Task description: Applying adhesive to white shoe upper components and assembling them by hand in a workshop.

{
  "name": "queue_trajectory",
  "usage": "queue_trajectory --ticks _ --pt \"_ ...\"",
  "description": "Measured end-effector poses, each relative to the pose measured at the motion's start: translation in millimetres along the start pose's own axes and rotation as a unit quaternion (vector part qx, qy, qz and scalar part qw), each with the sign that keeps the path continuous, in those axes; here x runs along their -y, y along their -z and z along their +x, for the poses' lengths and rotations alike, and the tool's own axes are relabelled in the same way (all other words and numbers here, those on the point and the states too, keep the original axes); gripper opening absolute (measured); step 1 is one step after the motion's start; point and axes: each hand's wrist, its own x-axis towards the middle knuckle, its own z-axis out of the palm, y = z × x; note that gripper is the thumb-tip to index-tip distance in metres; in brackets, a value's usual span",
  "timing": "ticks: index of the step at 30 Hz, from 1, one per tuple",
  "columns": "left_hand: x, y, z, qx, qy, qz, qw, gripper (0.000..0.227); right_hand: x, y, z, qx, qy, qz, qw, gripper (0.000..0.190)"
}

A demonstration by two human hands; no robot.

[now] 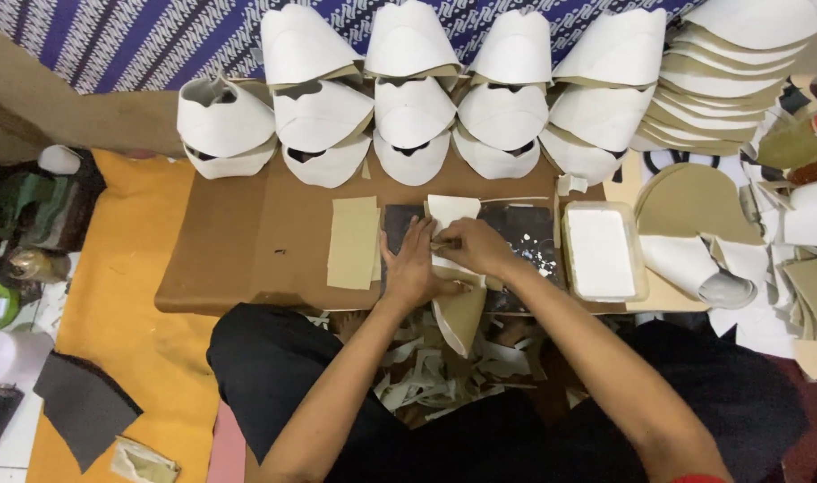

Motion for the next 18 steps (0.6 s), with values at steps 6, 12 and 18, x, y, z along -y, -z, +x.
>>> queue_trajectory --ticks 6,12,18 --pt "0.0 4.2 2.1 0.04 0.011 0.01 0.999 0.118 -35.8 -5.3 1.7 0.009 0.204 -0.123 0.971 0.014" --pt "3.5 -4.0 1.3 -0.001 -0.019 0.028 0.999 0.117 -61.8 14.4 -32.6 -0.019 0.233 -0.224 0.946 0.021" --pt "13.4 -11.0 4.6 0.021 -0.019 0.04 0.999 0.117 -54.9 -16.6 4.7 -0.103 0.252 -0.189 0.943 0.012"
